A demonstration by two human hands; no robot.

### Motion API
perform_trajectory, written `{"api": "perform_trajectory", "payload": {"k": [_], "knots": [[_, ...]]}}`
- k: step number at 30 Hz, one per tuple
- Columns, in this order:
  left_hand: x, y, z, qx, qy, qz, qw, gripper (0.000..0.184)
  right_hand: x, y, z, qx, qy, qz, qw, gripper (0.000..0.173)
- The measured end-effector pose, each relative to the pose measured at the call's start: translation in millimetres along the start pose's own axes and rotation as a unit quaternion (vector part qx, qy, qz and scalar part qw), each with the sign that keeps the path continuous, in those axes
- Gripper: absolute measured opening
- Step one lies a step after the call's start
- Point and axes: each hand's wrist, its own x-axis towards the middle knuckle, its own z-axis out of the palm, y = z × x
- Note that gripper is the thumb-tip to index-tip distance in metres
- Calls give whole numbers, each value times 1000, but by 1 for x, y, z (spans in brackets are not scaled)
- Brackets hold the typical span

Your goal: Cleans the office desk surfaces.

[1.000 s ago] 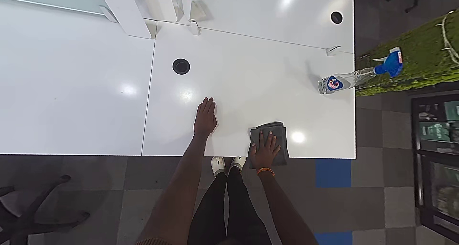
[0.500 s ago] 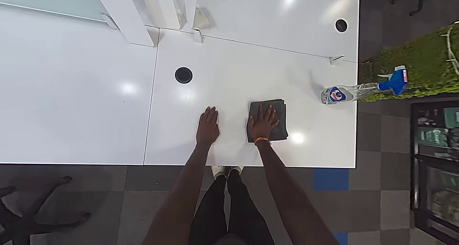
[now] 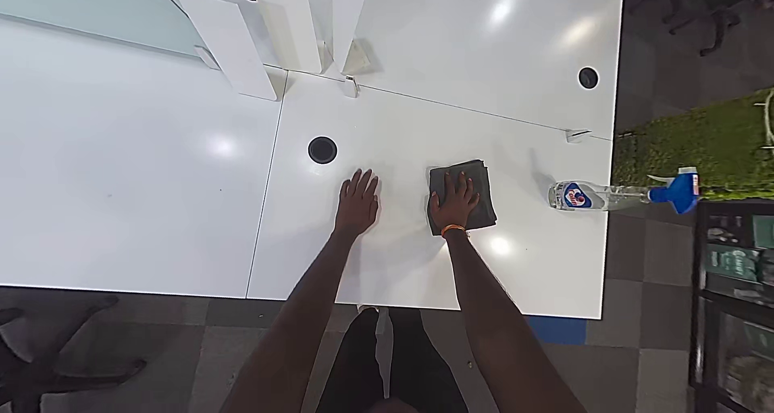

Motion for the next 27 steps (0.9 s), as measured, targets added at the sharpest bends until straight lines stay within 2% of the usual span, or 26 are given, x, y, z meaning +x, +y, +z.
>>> {"api": "perform_trajectory", "payload": {"k": [3,7,10,17,23,27], "knots": [[35,-20,-2,21,-22,0,1000,55,20,2,-1,5,-2,-5,1000,69],[43,-24,1,48,-76,5,996,55,50,2,-3,8,1,-7,1000,68],[44,-22,-1,52,-74,-3,996,55,78,1,-6,6,-1,-5,1000,68],[47,-17,-5,84,-17,-49,995,60,142,-7,-12,12,2,0,1000,67],[49,-18,-5,84,-48,-67,993,62,179,-13,-16,10,-1,-7,1000,66],[50,-18,-7,69,-53,-74,993,60,189,-29,-11,7,7,37,999,66]]}}
